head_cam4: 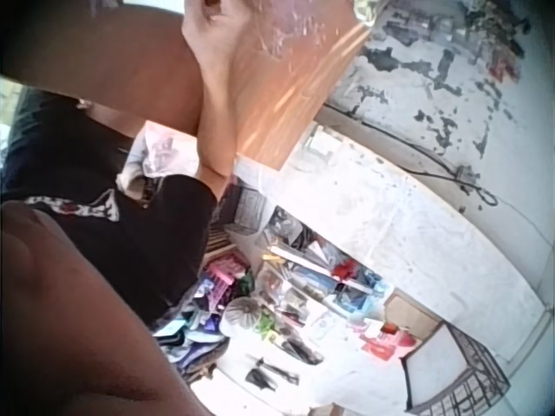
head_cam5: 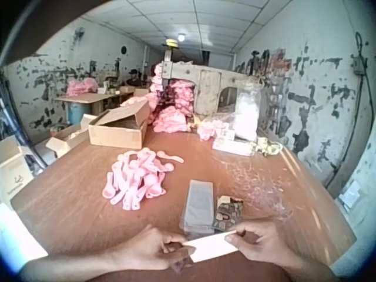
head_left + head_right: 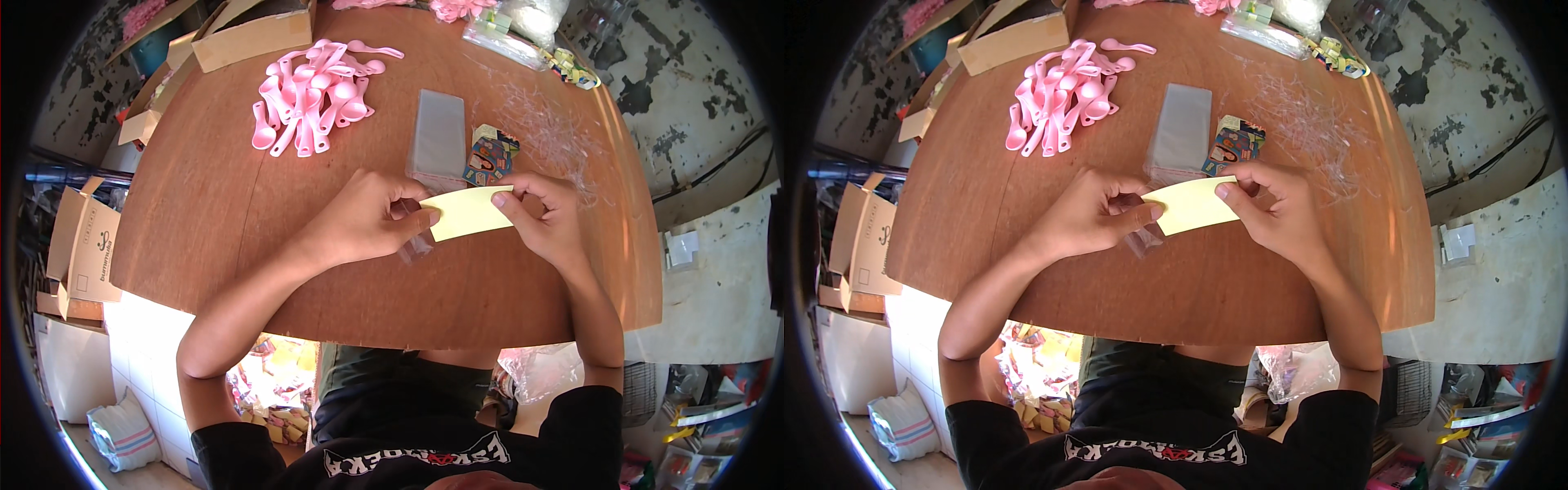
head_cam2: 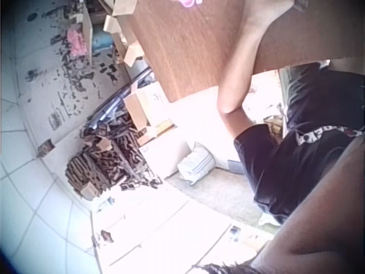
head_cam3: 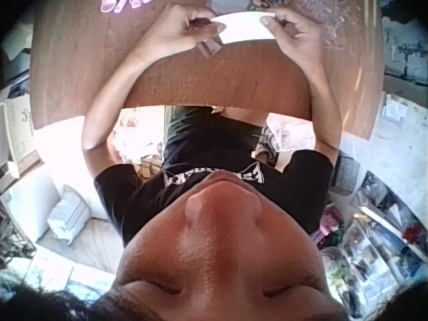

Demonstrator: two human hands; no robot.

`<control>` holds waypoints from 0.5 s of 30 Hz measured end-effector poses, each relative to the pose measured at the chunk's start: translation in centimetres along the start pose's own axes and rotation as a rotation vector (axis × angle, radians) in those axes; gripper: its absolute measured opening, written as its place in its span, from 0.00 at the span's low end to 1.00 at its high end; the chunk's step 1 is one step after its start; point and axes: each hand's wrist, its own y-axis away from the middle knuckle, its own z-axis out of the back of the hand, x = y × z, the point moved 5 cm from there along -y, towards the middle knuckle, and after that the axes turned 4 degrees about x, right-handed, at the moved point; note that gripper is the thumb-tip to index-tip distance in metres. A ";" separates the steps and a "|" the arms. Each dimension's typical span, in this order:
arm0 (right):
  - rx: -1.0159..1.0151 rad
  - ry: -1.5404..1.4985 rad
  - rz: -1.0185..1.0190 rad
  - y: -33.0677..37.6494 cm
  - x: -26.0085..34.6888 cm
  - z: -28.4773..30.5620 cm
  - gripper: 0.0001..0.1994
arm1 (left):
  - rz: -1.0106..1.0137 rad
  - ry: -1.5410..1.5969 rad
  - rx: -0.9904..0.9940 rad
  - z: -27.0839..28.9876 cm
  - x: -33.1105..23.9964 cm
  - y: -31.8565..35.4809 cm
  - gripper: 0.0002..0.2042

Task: The person repeatedly picks up pink plastic spoons and small yellow cards, places them into clear plastic bags, and sets the filled bags aside. The person handles the items one at a time on a wooden table with a pile of spoons and stacks of cards nearby.

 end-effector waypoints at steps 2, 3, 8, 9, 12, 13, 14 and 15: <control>0.017 -0.009 0.002 0.1 0.4 -0.6 0.06 | 0.045 0.217 0.019 -0.5 0.3 0.0 0.08; 0.035 -0.017 0.004 0.2 0.6 -1.1 0.06 | 0.047 0.215 0.019 -0.6 0.2 0.1 0.08; -0.002 0.102 0.075 0.8 2.3 -2.6 0.05 | -0.231 -0.089 -0.205 -1.2 -1.8 0.6 0.08; -0.100 0.136 0.116 0.8 2.6 -2.3 0.05 | -0.316 -0.112 -0.327 -0.9 -2.3 0.9 0.09; -0.287 0.206 0.151 0.7 2.4 -0.9 0.05 | -0.556 -0.460 -0.559 0.5 -4.3 1.8 0.09; -0.376 0.242 0.146 0.7 2.2 -0.2 0.06 | -0.631 -0.577 -0.646 0.7 -4.8 2.3 0.09; -0.465 0.280 0.140 0.8 2.1 0.3 0.06 | -0.653 -0.488 -0.559 0.5 -4.5 2.3 0.10; -0.467 0.281 0.139 1.1 2.1 0.3 0.06 | -0.672 -0.398 -0.473 0.2 -4.1 2.5 0.12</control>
